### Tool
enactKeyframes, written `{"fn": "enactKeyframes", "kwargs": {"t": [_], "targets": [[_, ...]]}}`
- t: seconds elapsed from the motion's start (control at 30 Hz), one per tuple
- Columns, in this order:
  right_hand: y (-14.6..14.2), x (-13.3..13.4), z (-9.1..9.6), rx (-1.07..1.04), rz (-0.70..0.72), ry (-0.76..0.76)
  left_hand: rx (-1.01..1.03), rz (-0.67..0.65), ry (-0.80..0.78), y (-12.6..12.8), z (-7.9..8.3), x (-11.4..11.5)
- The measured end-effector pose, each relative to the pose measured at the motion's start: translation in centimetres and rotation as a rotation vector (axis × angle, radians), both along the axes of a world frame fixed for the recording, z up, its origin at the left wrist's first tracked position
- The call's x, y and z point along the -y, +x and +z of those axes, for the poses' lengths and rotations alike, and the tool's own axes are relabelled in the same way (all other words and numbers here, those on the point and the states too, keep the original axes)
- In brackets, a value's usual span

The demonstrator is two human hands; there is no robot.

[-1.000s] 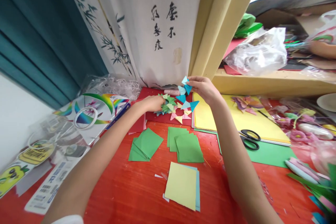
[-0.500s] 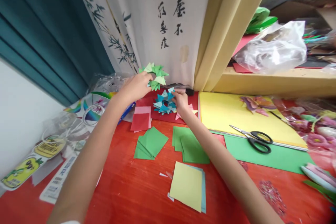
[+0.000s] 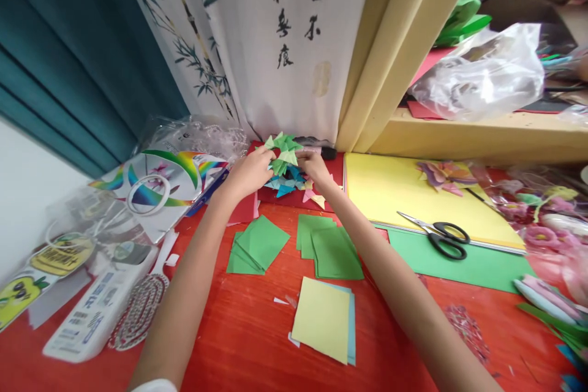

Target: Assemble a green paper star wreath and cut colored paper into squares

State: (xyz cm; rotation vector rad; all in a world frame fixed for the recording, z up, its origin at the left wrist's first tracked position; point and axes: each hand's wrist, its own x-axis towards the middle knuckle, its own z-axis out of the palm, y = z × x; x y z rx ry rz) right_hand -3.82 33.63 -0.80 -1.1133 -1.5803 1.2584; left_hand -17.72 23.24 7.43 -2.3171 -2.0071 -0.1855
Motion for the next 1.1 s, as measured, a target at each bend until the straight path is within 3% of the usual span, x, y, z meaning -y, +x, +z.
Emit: {"fn": "enactKeyframes", "kwargs": {"t": [0.3,0.47,0.6,0.73,0.9,1.1], "targets": [[2.0,-0.7,2.1,-0.274,-0.019,-0.179,0.084,0.013,0.201,-0.1,3.1,1.3],[4.8,-1.2,4.4,-0.384,0.016,-0.186,0.073,0.077,0.211,-0.7,4.0,1.9],[7.9,-1.1,7.1,-0.405,0.003,-0.143,0.027,0.052,0.143,-0.6,3.0,1.3],[10.0,-0.6,9.0,-0.356,0.014,-0.078,-0.076,0.026,-0.038,0.9,0.3,0.2],[11.0,-0.3,9.8,-0.337,-0.009,0.009,-0.127,0.023,-0.174,2.5,-2.2,-0.8],[10.9,-0.4,9.8,-0.355,-0.018,0.014,-0.144,-0.004,-0.255,2.6,-2.3,-0.7]]}}
